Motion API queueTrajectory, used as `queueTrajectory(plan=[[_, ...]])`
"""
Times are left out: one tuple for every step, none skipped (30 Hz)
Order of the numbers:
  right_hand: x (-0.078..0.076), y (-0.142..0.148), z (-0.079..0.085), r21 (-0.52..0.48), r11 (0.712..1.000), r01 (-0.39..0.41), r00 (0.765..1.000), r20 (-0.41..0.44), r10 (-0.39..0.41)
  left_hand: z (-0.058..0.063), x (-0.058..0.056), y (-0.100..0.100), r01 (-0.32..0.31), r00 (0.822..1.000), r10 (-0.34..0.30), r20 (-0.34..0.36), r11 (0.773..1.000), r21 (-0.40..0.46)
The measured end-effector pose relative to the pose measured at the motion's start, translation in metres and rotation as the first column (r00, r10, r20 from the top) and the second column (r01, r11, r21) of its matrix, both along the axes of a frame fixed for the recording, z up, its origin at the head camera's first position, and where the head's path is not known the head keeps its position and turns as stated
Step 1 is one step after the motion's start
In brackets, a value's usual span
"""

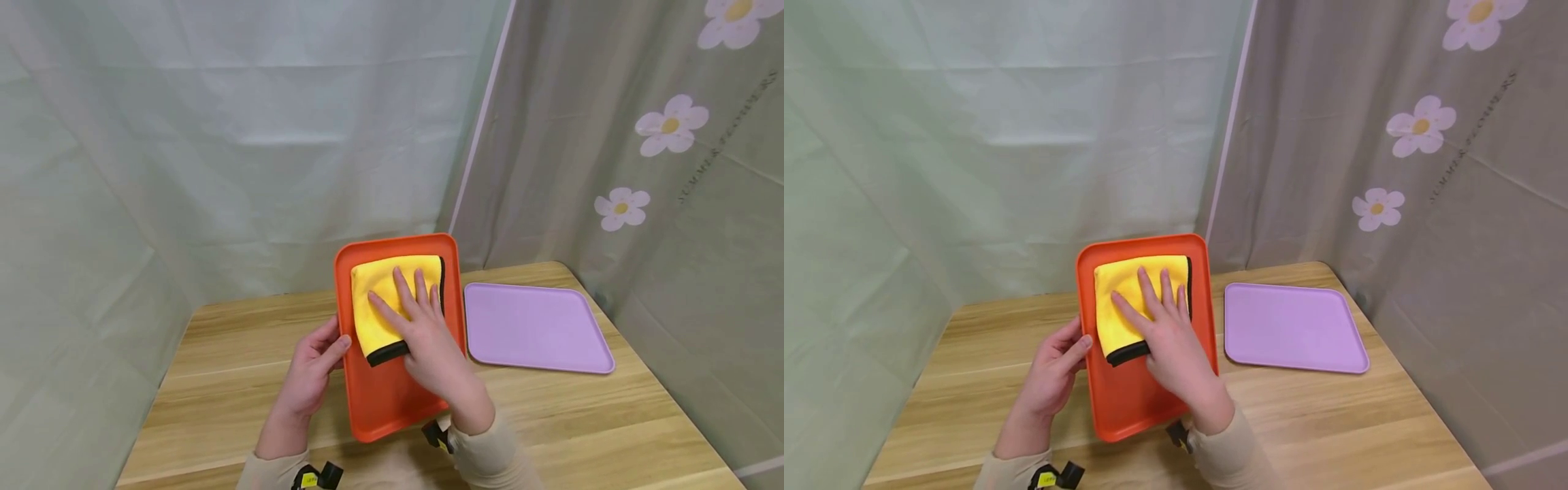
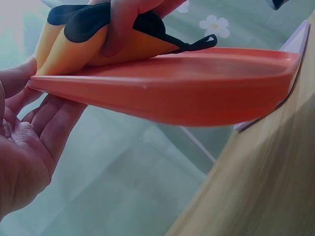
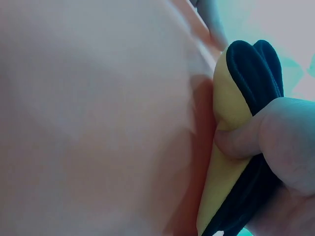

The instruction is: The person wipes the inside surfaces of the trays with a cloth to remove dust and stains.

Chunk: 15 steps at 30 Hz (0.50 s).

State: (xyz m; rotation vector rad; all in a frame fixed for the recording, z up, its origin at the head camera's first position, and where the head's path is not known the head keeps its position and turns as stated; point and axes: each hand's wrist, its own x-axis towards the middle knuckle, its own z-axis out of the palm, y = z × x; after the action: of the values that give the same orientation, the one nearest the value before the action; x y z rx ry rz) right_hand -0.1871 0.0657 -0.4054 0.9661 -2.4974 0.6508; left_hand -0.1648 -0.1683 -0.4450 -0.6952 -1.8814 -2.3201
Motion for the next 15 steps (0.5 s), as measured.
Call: queueTrajectory(plan=[[0.001,-0.001,0.000,0.005,1.000,-0.004,1.000,-0.002,0.004,0.000,0.000,0.000,-0.001,1.000,0.001,0.002,1.000,-0.001],[0.001,-0.003,-0.001,0.008,1.000,-0.007,1.000,-0.004,0.007,0.000,0.000,0.000,-0.001,1.000,0.001,0.002,1.000,-0.001],[0.002,-0.004,-0.001,0.011,1.000,-0.012,1.000,-0.008,0.012,0.000,0.000,0.000,-0.002,1.000,0.002,0.005,1.000,-0.001],[0.003,-0.005,-0.001,0.013,1.000,-0.016,1.000,-0.008,0.016,0.000,0.000,0.000,-0.001,1.000,0.001,0.007,1.000,-0.001],[0.004,-0.007,-0.001,0.015,1.000,-0.020,1.000,-0.009,0.020,0.000,0.000,0.000,-0.001,1.000,0.001,0.008,1.000,0.000],[0.005,-0.008,-0.001,0.019,1.000,-0.024,1.000,-0.008,0.024,0.000,0.000,0.001,0.000,1.000,0.000,0.009,1.000,0.002],[0.005,-0.009,-0.001,0.024,0.999,-0.028,1.000,-0.009,0.028,0.000,0.000,0.001,0.000,1.000,0.000,0.010,1.000,0.004],[0.006,-0.009,-0.002,0.026,0.999,-0.033,0.999,-0.009,0.033,0.000,0.000,0.001,0.002,1.000,-0.002,0.011,1.000,0.006],[0.007,-0.010,-0.002,0.030,0.999,-0.037,0.999,-0.008,0.037,-0.001,0.000,0.001,0.002,1.000,-0.002,0.013,1.000,0.008],[0.007,-0.011,-0.002,0.033,0.999,-0.039,0.999,-0.007,0.039,-0.001,0.000,0.001,0.002,1.000,-0.002,0.015,1.000,0.012],[0.007,-0.011,-0.003,0.035,0.999,-0.041,0.999,-0.008,0.041,-0.001,0.000,0.001,0.001,1.000,-0.001,0.017,1.000,0.015],[0.008,-0.011,-0.003,0.038,0.998,-0.041,0.999,-0.008,0.041,-0.001,0.000,0.001,0.000,1.000,0.000,0.020,1.000,0.017],[0.008,-0.011,-0.003,0.038,0.998,-0.041,0.999,-0.011,0.041,-0.001,0.001,0.001,-0.002,1.000,0.001,0.022,1.000,0.018],[0.008,-0.011,-0.004,0.040,0.998,-0.040,0.999,-0.011,0.041,-0.001,0.001,0.002,-0.003,1.000,0.002,0.026,1.000,0.019],[0.008,-0.011,-0.004,0.043,0.998,-0.038,0.999,-0.012,0.039,-0.001,0.001,0.002,-0.006,1.000,0.005,0.027,1.000,0.019]])
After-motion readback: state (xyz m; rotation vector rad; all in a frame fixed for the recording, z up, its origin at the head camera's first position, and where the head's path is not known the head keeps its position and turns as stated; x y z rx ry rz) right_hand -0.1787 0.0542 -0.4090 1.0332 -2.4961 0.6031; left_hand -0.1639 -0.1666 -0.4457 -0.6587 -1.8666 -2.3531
